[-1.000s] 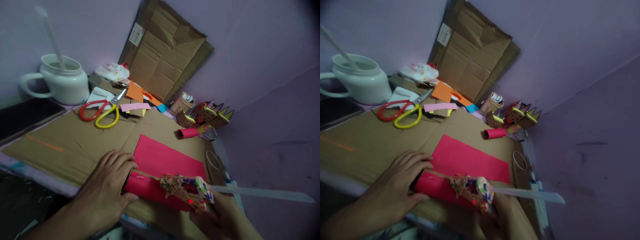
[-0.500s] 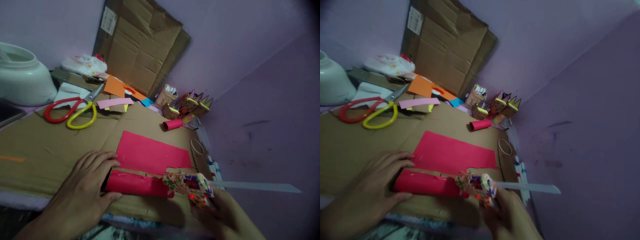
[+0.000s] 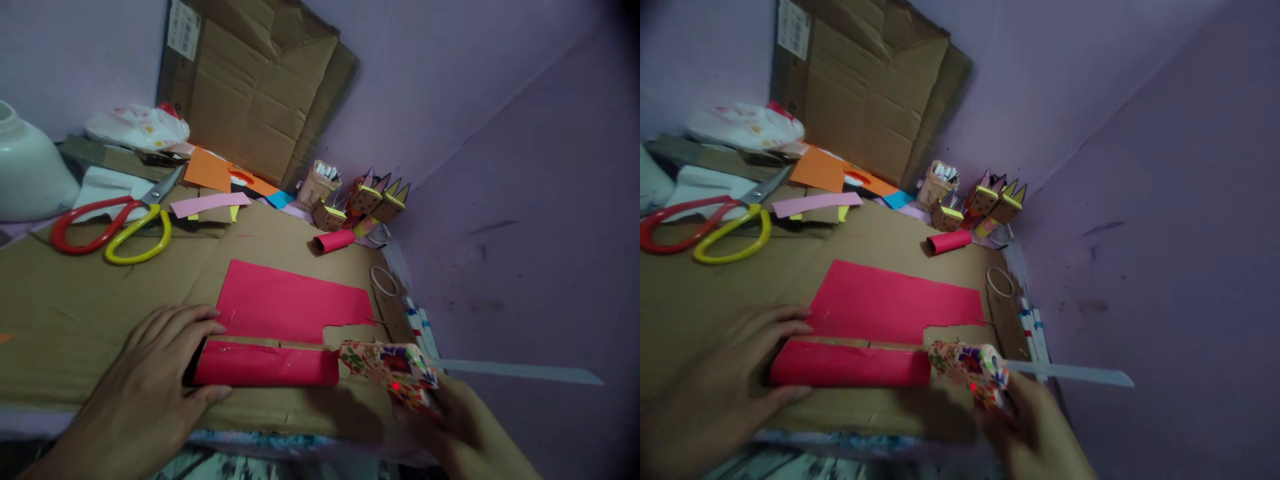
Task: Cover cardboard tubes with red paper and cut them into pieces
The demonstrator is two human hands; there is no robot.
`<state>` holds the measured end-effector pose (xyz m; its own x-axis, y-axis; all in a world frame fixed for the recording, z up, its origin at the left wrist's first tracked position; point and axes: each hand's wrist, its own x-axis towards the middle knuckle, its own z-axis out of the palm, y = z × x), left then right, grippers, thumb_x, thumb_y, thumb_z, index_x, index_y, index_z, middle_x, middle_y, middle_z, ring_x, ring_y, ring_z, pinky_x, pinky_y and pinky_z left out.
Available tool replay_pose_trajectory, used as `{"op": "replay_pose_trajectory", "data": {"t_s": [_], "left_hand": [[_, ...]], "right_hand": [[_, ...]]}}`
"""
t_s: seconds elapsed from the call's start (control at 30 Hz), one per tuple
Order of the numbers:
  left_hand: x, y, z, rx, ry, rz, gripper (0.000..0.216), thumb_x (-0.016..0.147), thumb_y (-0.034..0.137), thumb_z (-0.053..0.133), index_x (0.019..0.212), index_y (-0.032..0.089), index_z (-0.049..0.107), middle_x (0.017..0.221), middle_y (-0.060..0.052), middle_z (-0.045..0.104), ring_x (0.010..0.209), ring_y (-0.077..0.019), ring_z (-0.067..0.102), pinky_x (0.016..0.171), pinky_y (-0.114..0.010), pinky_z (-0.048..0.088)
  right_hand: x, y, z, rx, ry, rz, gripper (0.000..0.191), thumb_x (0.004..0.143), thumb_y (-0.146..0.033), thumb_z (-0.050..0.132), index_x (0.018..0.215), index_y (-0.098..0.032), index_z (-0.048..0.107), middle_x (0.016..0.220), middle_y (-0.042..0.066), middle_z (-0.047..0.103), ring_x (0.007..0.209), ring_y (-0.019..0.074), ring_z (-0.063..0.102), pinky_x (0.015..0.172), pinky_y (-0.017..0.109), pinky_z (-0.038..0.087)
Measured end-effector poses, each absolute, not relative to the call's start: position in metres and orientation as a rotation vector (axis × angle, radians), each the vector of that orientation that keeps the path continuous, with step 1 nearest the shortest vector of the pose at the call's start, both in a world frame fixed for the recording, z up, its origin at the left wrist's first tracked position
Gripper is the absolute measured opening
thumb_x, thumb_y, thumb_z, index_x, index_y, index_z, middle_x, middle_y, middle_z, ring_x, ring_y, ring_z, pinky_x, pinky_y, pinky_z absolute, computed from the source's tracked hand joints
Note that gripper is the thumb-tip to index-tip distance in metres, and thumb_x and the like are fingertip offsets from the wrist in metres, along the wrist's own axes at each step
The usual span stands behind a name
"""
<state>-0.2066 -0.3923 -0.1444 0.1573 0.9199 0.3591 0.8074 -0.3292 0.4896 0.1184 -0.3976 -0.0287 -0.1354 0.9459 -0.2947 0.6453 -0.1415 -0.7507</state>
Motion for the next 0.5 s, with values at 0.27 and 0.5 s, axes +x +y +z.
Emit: {"op": "replay_pose_trajectory", "data": {"t_s": [0.27, 0.5], "left_hand": [[-0.210, -0.393, -0.149, 2.276, 1.698, 0.848, 0.049, 0.071, 0.033, 0.070, 0.113, 0.031, 0.044, 0.121, -0.007, 0.052, 0.114, -0.0323, 0.046, 0.096, -0.054, 0.038], [-0.216, -0.390, -0.165, 2.325, 1.698, 0.880, 0.051, 0.068, 0.042, 0.070, 0.111, 0.028, 0.046, 0.120, -0.007, 0.052, 0.113, -0.0344, 0.047, 0.095, -0.053, 0.038]], "right_hand": [[0.120, -0.401, -0.034, -1.794, -1.676, 1.194, 0.029, 0.072, -0.024, 0.066, 0.099, -0.018, 0.071, 0.087, 0.009, 0.073, 0.086, 0.0263, 0.067, 0.075, 0.034, 0.054], [0.143, -0.386, -0.038, -1.827, -1.269, 1.240, 0.038, 0.064, -0.030, 0.075, 0.100, -0.020, 0.065, 0.077, 0.004, 0.071, 0.071, 0.0236, 0.068, 0.063, 0.031, 0.053]]}}
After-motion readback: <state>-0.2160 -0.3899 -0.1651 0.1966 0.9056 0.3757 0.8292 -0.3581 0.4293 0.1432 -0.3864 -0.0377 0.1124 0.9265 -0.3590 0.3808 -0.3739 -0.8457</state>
